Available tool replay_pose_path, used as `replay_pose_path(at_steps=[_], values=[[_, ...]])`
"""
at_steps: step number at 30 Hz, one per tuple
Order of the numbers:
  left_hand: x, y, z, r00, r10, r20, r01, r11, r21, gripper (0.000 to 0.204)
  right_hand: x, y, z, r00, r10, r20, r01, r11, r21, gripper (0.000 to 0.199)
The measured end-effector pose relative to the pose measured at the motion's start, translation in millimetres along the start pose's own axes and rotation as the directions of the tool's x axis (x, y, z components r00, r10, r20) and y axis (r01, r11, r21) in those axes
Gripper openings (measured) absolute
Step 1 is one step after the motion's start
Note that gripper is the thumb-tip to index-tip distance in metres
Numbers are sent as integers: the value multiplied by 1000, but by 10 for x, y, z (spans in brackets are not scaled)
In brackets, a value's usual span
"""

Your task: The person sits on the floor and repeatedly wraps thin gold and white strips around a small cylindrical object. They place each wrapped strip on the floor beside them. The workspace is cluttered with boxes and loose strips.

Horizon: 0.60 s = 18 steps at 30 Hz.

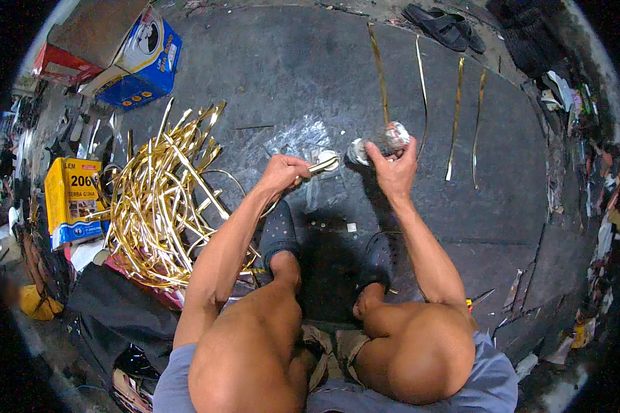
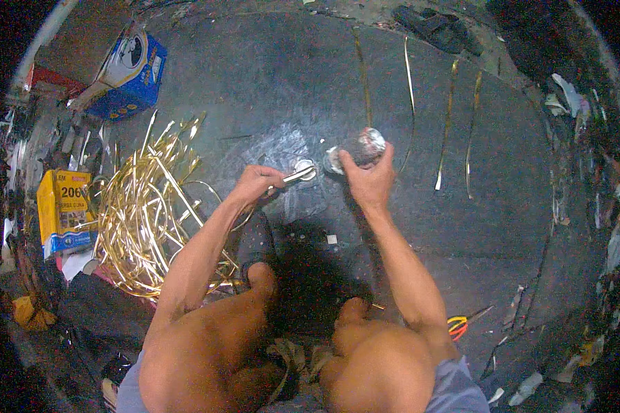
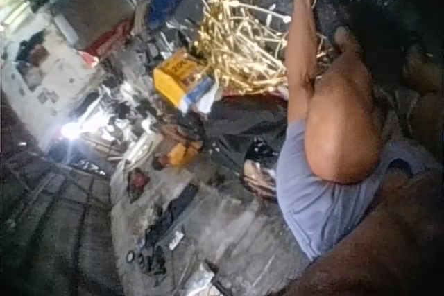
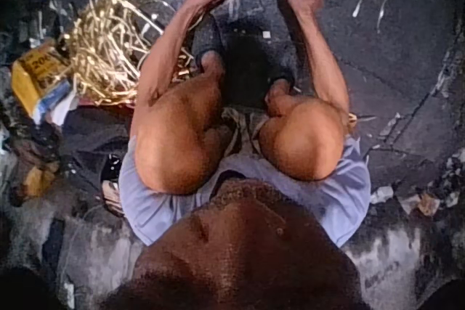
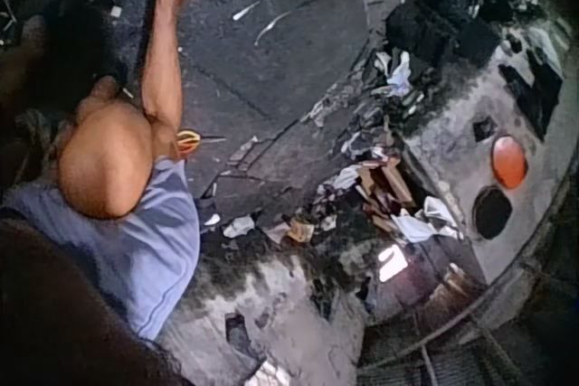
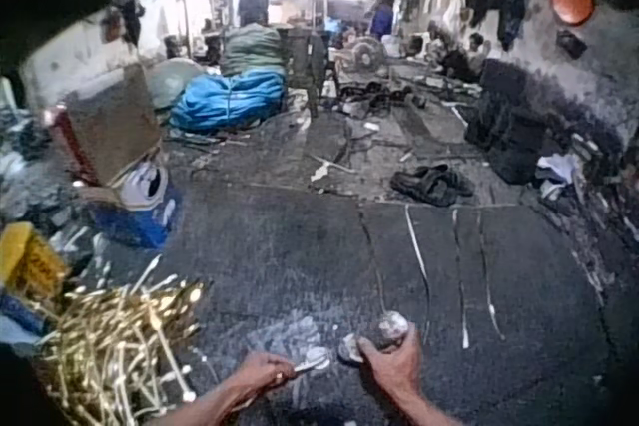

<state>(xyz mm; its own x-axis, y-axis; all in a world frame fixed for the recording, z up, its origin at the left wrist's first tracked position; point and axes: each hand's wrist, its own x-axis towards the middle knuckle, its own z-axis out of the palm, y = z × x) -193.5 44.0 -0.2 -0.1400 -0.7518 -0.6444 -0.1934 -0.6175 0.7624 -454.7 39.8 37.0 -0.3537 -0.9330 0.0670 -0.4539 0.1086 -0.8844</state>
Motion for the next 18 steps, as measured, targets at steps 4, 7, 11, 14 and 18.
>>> replay_pose_path(at_steps=[4,7,11,14,18], values=[[230,-155,-45,998,66,-18,-67,997,-31,16,-123,-213,279,972,-151,179,144,988,53,64],[210,-86,-41,998,-13,63,27,972,-232,13,-105,-192,288,989,-116,88,102,984,149,63],[190,-128,0,977,198,-82,-182,968,170,10,10,-240,182,998,-59,33,51,979,198,58],[325,-151,58,956,269,-114,-212,907,364,13,-2,-151,273,985,-148,90,142,988,68,62],[331,-191,51,958,255,-131,-191,909,371,15,-231,-179,464,928,-89,361,148,979,-140,74]])
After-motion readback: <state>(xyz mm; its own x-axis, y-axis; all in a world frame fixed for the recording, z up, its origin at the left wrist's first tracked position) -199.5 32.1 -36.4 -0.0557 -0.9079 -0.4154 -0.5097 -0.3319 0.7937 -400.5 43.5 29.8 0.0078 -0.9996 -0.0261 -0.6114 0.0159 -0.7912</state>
